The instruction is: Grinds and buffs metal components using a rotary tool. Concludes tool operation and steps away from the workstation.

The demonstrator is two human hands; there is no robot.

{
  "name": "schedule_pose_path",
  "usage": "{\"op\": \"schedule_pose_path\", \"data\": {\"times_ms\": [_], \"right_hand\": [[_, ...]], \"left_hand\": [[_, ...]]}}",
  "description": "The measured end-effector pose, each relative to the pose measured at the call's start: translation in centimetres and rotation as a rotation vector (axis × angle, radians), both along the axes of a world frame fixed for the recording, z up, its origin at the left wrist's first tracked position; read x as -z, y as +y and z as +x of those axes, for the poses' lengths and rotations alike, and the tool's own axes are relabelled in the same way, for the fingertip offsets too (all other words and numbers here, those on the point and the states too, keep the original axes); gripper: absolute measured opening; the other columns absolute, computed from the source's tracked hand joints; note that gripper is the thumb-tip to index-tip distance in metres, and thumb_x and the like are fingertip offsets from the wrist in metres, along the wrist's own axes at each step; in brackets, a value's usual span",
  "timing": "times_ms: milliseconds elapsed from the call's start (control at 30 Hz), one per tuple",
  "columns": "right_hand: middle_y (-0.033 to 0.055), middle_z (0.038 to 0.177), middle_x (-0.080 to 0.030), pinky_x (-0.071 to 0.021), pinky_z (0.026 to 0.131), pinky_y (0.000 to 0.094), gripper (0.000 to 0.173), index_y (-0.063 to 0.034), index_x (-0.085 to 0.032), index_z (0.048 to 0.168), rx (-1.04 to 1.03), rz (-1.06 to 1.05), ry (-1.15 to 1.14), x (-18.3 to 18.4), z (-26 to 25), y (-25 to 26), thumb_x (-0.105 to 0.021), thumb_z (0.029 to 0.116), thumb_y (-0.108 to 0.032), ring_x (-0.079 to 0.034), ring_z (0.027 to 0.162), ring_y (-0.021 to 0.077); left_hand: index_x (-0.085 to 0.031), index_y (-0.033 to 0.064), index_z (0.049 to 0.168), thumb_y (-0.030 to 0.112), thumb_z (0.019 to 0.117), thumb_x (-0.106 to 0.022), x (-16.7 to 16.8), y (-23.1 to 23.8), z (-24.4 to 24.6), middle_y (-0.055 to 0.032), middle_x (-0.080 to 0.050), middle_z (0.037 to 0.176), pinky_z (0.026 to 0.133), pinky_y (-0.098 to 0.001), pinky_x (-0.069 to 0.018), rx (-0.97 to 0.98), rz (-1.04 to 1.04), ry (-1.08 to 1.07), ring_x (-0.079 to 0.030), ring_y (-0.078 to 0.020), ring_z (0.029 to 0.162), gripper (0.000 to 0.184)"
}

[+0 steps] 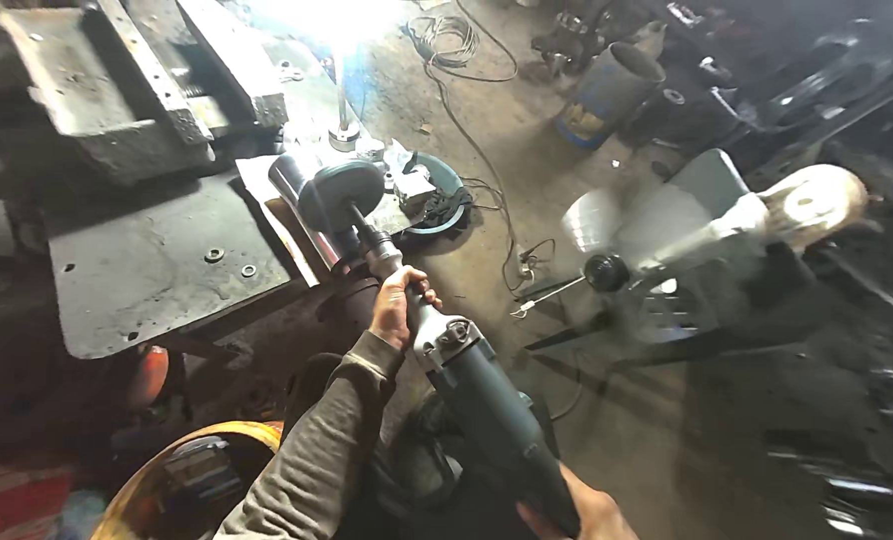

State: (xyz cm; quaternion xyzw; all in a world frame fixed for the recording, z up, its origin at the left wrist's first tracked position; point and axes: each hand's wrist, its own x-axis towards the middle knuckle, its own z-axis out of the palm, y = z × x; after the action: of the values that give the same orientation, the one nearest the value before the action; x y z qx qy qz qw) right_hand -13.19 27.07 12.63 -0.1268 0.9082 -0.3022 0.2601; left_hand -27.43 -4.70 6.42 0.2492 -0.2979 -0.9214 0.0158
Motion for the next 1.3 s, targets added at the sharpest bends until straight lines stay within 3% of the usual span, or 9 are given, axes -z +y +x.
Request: {"op": "schedule_pose_path", "data": {"times_ms": [500, 800, 967, 1100, 1300], "right_hand": [[0.0125, 0.096, -0.077, -0.0603, 0.083, 0.0570, 0.057, -0.0035, -0.063, 0.133, -0.098, 0.049, -0.058, 0.3, 0.1, -0.8, -0.075, 0.0921, -0.041, -0.076, 0.090, 0.0291], [0.0114, 0.097, -0.077, -0.0614, 0.086, 0.0509, 0.055, -0.0010, -0.065, 0.129, -0.041, 0.020, -0.030, 0.2, -0.8, 0.0, -0.077, 0.0904, -0.039, -0.076, 0.092, 0.0233], [0.0093, 0.101, -0.077, -0.0612, 0.091, 0.0455, 0.055, -0.0003, -0.065, 0.127, -0.001, -0.004, -0.016, 0.4, -1.4, 0.4, -0.079, 0.0891, -0.037, -0.075, 0.096, 0.0178], [0.0068, 0.104, -0.077, -0.0608, 0.094, 0.0392, 0.051, -0.0008, -0.066, 0.125, 0.027, -0.063, -0.016, 0.9, -1.9, 0.6, -0.081, 0.0884, -0.033, -0.074, 0.098, 0.0125], [0.0074, 0.104, -0.077, -0.0607, 0.094, 0.0381, 0.051, 0.0009, -0.066, 0.124, 0.044, -0.043, 0.005, 1.1, -2.0, 0.0, -0.082, 0.0877, -0.031, -0.074, 0.098, 0.0120]], "left_hand": [[-0.052, 0.0130, 0.074, 0.017, 0.1019, -0.039, 1.4, -2.2, 3.6, -0.0010, -0.052, 0.059, 0.059, -0.0343, -0.0566, -0.141, 0.021, 0.071, -0.057, -0.0158, 0.053, 0.031], [-0.050, 0.0168, 0.071, 0.019, 0.0980, -0.046, 0.3, -0.8, 0.7, 0.0017, -0.049, 0.059, 0.057, -0.0330, -0.0533, -0.048, -0.019, 0.006, -0.053, -0.0139, 0.051, 0.027], [-0.053, 0.0193, 0.078, 0.022, 0.0948, -0.051, 0.6, 0.1, -1.0, 0.0037, -0.049, 0.062, 0.055, -0.0318, -0.0525, 0.043, -0.030, 0.005, -0.053, -0.0121, 0.052, 0.017], [-0.054, 0.0168, 0.082, 0.021, 0.0934, -0.056, 0.9, 0.9, -2.4, 0.0018, -0.050, 0.063, 0.052, -0.0320, -0.0523, 0.048, -0.006, -0.039, -0.053, -0.0131, 0.051, 0.012], [-0.054, 0.0129, 0.088, 0.017, 0.0947, -0.055, 1.8, 1.0, -4.2, -0.0016, -0.052, 0.066, 0.054, -0.0361, -0.0544, 0.040, 0.053, -0.101, -0.056, -0.0164, 0.054, 0.008]]}}
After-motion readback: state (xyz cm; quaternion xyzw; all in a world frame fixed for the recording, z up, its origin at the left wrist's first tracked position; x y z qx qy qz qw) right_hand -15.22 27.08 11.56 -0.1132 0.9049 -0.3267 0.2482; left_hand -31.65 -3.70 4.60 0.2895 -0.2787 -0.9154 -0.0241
